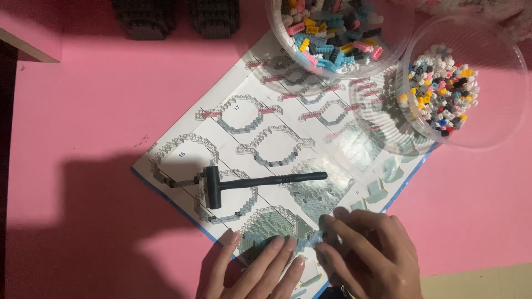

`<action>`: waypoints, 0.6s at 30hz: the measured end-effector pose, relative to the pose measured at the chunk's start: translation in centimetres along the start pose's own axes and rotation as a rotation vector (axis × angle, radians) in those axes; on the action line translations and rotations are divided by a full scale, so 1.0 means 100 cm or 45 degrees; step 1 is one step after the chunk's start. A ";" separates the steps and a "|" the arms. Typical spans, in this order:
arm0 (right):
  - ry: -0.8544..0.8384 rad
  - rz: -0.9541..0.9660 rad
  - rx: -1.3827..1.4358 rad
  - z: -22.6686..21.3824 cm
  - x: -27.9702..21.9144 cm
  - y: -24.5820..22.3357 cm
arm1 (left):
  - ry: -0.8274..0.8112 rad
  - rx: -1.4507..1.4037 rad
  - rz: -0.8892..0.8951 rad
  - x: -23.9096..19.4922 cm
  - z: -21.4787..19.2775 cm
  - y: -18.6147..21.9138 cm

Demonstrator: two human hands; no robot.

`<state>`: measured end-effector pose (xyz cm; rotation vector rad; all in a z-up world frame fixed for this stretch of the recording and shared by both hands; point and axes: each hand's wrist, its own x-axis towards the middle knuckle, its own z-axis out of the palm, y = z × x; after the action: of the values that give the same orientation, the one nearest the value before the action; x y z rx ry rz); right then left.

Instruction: Assembling a pixel art figure using small interlocking plastic pieces by following printed instructions.

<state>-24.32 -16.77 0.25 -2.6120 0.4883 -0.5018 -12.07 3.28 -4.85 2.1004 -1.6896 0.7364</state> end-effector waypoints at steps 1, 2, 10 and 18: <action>-0.055 -0.077 -0.028 -0.001 0.001 0.007 | 0.016 0.059 0.082 -0.004 0.003 -0.002; -0.056 -0.077 -0.028 -0.003 0.003 0.008 | 0.016 0.059 0.081 -0.002 0.000 -0.001; -0.093 0.051 -0.006 -0.010 0.011 -0.005 | -0.145 0.217 0.176 -0.001 -0.006 -0.009; -0.009 -0.214 -0.119 0.007 0.006 0.000 | -0.152 0.304 0.195 -0.001 -0.002 -0.011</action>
<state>-23.54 -16.75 -0.14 -2.7587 0.2977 -0.5351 -11.03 3.70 -4.67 2.2297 -1.9281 0.9153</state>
